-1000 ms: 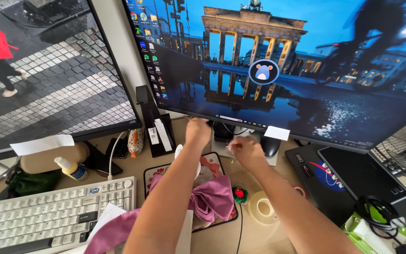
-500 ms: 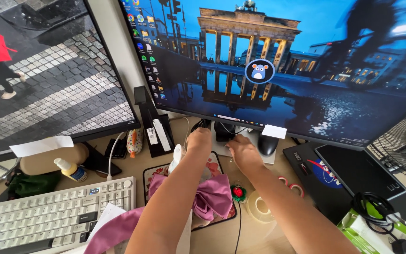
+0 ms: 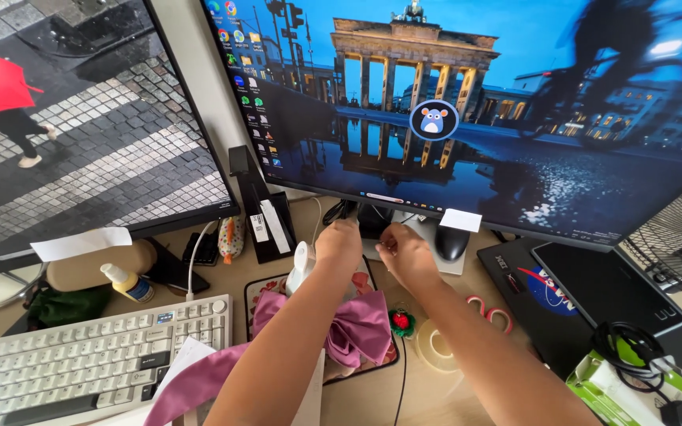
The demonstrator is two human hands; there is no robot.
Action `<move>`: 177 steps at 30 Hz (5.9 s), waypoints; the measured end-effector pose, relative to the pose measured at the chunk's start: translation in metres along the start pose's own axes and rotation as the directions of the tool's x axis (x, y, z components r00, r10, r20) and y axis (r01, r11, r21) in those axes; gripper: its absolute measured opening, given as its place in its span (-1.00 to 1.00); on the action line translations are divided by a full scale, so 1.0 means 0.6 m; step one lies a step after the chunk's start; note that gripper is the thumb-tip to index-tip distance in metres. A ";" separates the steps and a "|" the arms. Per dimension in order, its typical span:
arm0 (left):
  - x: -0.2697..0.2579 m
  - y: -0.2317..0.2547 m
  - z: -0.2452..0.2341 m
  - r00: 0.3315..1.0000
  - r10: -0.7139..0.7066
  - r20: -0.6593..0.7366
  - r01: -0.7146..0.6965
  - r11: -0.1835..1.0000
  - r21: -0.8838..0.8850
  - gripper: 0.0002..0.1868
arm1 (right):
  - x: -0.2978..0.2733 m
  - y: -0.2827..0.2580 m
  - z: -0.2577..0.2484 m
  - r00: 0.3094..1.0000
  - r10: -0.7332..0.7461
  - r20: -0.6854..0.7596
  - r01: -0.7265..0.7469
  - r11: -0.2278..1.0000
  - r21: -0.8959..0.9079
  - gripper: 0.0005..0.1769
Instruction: The person organizes a cluttered desk by moving various items, including cables, papers, and small objects, from the desk surface to a nearby shelf. The person then wipes the desk surface with a cloth.
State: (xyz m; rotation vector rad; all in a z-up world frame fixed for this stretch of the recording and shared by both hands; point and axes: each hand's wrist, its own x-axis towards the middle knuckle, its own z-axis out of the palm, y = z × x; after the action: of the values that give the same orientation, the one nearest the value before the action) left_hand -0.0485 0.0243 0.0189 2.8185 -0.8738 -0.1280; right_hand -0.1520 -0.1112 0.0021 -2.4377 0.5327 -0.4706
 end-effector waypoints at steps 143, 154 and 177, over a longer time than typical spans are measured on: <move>-0.308 0.094 -0.031 0.878 0.477 0.027 -0.475 0.867 0.151 -0.79 | -0.370 -0.051 -0.295 0.894 -0.033 0.448 0.164 0.952 -0.258 0.06; -0.331 0.138 -0.061 0.923 0.384 0.014 -0.384 0.918 0.104 -0.62 | -0.336 -0.043 -0.270 0.886 0.030 0.464 0.130 0.942 -0.310 -0.24; -0.268 0.179 0.004 0.920 0.358 0.156 -0.380 0.914 0.141 -0.82 | -0.096 0.037 -0.179 0.964 0.245 0.105 -0.237 0.968 -0.086 -0.87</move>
State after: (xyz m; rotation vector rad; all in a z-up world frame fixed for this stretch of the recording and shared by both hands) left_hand -0.2403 0.0287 0.0428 2.7536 -1.4970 -0.1879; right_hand -0.2551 -0.1512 0.0583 -2.4085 0.7971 -0.2111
